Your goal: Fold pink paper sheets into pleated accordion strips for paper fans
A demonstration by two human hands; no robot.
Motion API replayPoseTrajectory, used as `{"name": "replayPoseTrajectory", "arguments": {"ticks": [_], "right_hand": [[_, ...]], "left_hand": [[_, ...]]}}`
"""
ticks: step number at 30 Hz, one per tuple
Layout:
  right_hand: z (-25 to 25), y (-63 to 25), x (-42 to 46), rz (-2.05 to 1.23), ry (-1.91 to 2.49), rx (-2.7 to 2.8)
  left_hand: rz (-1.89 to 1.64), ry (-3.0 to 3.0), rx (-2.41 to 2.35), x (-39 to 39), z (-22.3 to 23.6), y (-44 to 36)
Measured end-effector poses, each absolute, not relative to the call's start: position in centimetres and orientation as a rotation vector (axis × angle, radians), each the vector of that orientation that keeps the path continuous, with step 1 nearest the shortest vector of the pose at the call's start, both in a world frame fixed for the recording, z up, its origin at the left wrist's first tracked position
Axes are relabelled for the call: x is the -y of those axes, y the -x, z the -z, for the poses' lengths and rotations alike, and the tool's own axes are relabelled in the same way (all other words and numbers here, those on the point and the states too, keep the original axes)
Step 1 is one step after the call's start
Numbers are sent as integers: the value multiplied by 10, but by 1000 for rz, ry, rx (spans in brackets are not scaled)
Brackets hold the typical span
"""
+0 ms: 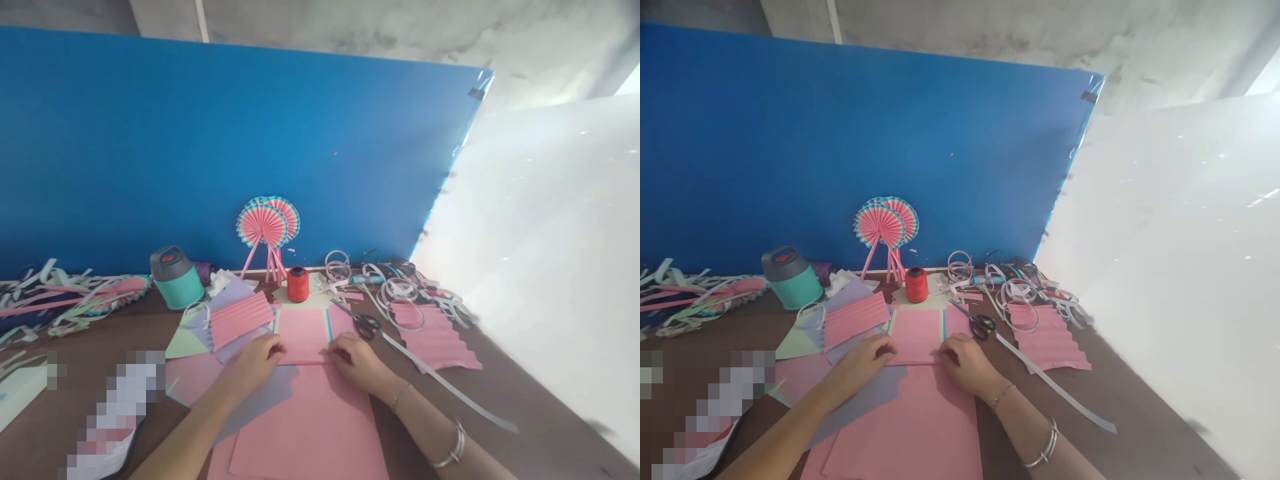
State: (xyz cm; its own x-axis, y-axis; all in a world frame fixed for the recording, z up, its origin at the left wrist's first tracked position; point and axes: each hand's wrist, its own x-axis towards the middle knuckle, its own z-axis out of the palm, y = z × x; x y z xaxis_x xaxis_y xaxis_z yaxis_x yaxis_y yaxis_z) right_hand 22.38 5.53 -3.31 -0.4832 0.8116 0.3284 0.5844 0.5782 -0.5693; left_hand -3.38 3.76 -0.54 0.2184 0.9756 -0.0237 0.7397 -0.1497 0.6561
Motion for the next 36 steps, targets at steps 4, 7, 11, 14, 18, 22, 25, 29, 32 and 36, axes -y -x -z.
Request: {"name": "replayPoseTrajectory", "arguments": {"ticks": [4, 7, 11, 14, 18, 22, 25, 29, 32, 36], "right_hand": [[33, -223, -55, -502, 1107, 2236], [31, -223, -54, -485, 1117, 2243], [29, -222, -51, -434, 1148, 2304], [28, -221, -48, -342, 1217, 2378], [25, -219, -42, -198, 1280, 2465], [23, -215, -40, -83, 1176, 2647], [25, -216, -41, -54, 1093, 2723], [23, -223, -44, -92, 1113, 2664], [18, -225, -43, -92, 1128, 2616], [15, -225, -40, -64, 1123, 2630]], "left_hand": [[-557, -2004, -1578, -38, 9, 34], [-553, -2091, -1555, -38, 11, 34], [-535, -2303, -1478, -37, 9, 34], [-479, -2520, -1404, -35, 7, 31], [-391, -2739, -1303, -31, 7, 26], [-344, -2798, -1251, -28, 5, 23], [-342, -2795, -1264, -29, 3, 25], [-360, -2750, -1275, -34, 1, 37], [-387, -2687, -1314, -40, 1, 46], [-511, -2582, -1371, -48, 8, 51]]}}
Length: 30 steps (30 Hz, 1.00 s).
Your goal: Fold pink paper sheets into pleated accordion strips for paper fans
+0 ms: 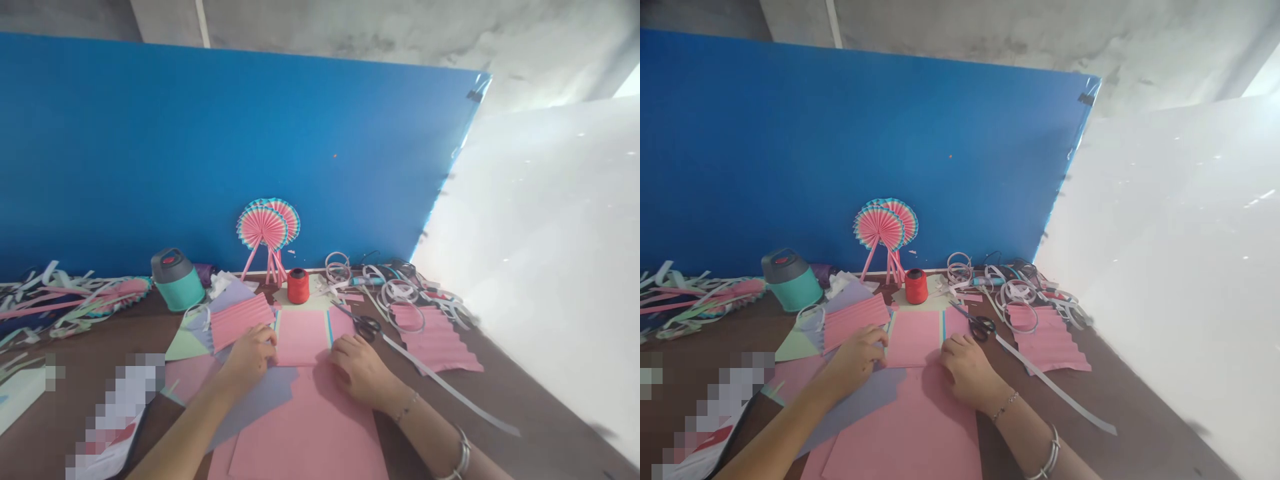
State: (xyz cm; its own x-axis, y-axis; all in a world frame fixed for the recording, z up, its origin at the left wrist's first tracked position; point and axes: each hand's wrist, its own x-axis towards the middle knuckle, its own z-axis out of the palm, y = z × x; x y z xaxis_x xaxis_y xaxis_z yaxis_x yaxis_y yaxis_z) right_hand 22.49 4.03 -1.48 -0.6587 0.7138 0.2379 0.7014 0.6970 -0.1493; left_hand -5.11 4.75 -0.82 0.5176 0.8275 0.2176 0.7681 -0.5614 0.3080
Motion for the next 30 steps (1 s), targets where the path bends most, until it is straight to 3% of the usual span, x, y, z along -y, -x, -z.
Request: {"name": "replayPoseTrajectory", "arguments": {"ticks": [9, 13, 18, 30], "right_hand": [[20, -228, -45, -183, 1026, 2419], [19, -226, -48, -438, 1006, 2076], [18, -220, -44, -533, 957, 1984], [18, -211, -33, -260, 829, 2437]], "left_hand": [[-1391, -2097, -1603, -47, 22, 46], [-1124, -1926, -1524, -39, 17, 38], [-732, -1554, -1366, -31, 7, 18], [-992, -1429, -1303, -26, 10, -1]]}}
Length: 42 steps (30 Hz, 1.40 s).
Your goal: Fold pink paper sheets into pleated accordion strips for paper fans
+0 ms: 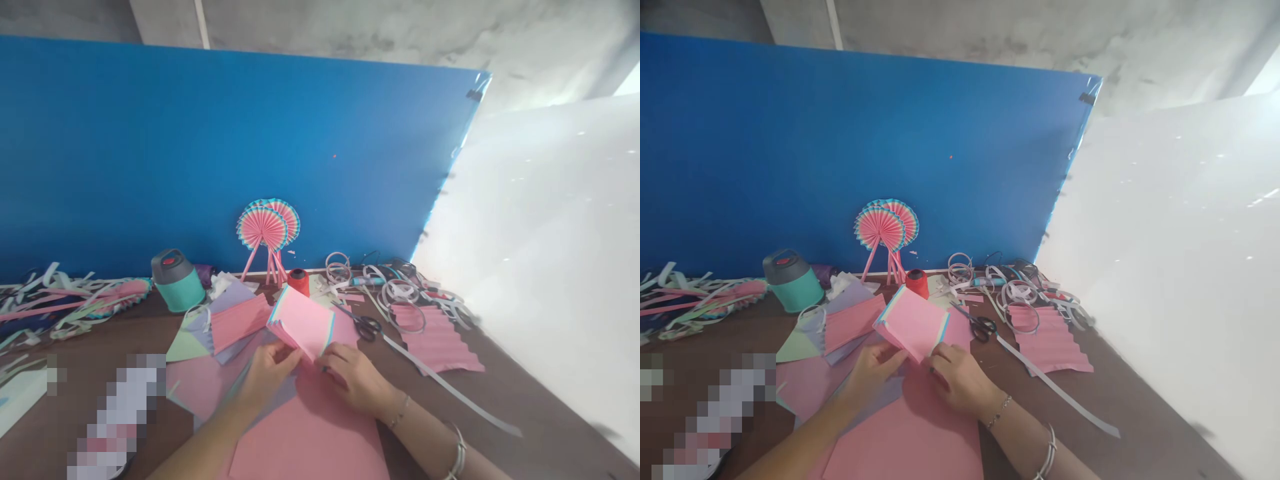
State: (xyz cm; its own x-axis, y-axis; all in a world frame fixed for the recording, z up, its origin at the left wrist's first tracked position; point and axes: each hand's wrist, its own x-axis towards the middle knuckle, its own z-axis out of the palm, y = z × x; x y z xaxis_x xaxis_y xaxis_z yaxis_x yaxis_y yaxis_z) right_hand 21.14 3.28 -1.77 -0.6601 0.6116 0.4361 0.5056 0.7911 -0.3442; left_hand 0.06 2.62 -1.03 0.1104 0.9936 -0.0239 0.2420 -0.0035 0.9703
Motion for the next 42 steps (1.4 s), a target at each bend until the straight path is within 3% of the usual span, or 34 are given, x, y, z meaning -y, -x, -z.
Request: {"name": "replayPoseTrajectory", "arguments": {"ticks": [6, 13, 19, 26, 42], "right_hand": [[18, -211, -33, -158, 790, 2514], [17, -219, -25, 90, 633, 2404], [15, -216, -23, 339, 815, 2284], [23, -216, -38, 111, 1006, 2497], [24, -218, -41, 93, 1112, 2668]], "left_hand": [[-1111, -1706, -1501, -23, 11, 0], [-1481, -2281, -1598, -26, 13, 16], [-1122, -2772, -1445, -23, 14, 15], [-671, -2814, -1339, -29, 24, 9], [-591, -2641, -1376, -28, 23, 11]]}}
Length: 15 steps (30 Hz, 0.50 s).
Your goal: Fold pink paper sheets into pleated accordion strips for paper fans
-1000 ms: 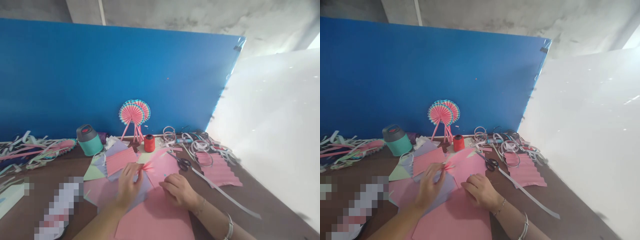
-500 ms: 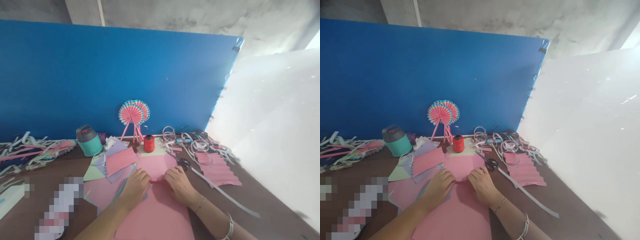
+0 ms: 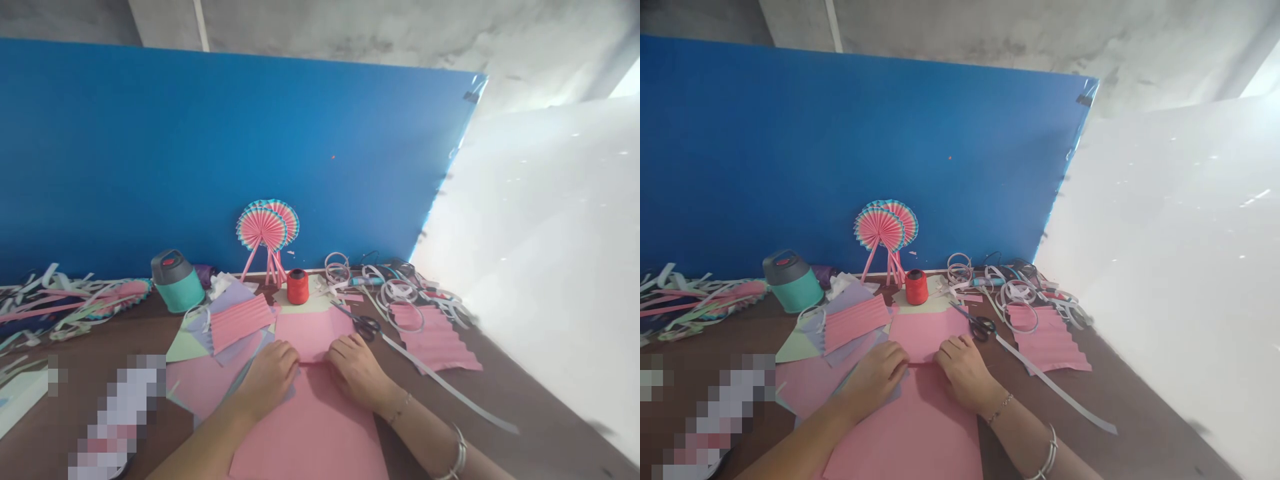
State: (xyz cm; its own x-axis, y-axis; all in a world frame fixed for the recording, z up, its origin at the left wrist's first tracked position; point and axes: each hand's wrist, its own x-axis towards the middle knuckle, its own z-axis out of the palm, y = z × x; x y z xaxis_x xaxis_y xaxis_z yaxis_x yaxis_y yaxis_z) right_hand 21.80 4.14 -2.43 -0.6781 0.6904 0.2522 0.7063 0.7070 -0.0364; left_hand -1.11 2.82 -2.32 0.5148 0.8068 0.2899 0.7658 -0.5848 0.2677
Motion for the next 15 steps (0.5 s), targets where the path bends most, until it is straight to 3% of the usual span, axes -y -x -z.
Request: {"name": "replayPoseTrajectory", "arguments": {"ticks": [15], "right_hand": [[24, -223, -42, -102, 1186, 2592]], "left_hand": [[-602, -2495, -1421, -27, 15, 13]]}}
